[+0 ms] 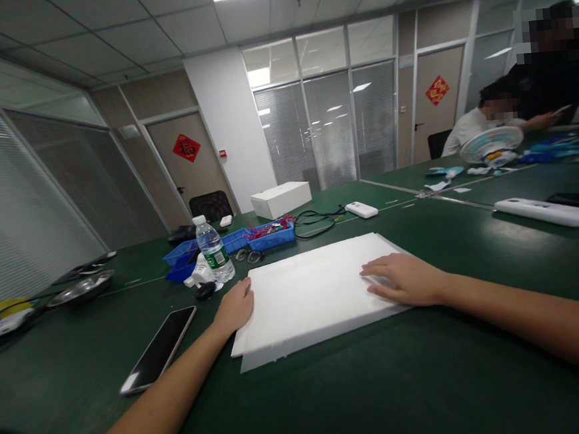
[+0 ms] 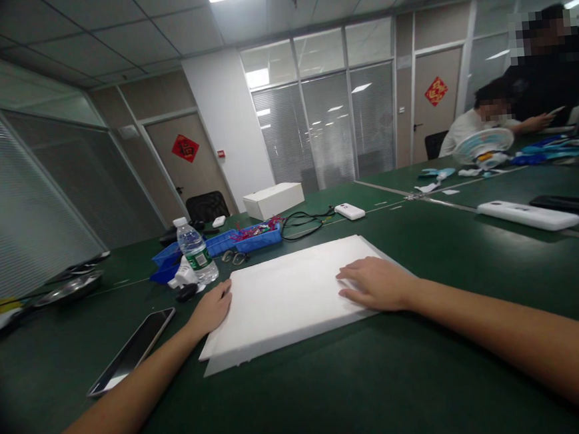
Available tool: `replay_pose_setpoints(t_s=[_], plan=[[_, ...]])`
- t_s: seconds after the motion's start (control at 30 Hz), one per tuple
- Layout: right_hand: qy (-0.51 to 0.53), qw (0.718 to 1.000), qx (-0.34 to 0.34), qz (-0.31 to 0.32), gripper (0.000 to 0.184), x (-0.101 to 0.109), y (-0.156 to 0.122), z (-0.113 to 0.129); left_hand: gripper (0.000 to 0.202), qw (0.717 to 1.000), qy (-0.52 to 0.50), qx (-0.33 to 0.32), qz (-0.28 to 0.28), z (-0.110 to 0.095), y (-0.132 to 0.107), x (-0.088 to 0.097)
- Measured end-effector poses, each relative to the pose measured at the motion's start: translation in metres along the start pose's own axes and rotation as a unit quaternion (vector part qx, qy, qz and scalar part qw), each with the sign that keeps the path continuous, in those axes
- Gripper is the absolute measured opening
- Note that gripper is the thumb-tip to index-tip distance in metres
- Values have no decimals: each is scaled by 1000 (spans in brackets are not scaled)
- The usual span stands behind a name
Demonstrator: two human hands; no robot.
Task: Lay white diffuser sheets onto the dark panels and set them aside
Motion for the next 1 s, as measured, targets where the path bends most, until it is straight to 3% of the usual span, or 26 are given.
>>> replay_pose_setpoints(t_s=[0.27, 0.5, 0.67, 1.0], plan=[[40, 995, 90, 35, 63, -5, -5, 17, 53, 1000, 6, 7, 3, -2, -1, 1], [61, 986, 149, 48, 76, -5, -8, 21, 59, 1000, -25, 16, 8, -3, -3, 4], [55, 984, 155, 70, 84, -9, -8, 19, 60, 999, -40, 19, -3, -2, -3, 6], [62, 985, 148, 64, 79, -7, -8, 20, 60, 999, -45, 16, -6, 3, 0, 2]])
Point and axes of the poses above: each hand's wrist, its own y-axis towards the middle knuckle, its own x-axis out of the back of the hand, z = x × y, the point moved 9 cm from there along y, towards the middle knuckle, and after that the axes turned 14 degrees about z, right-handed, at the moved point
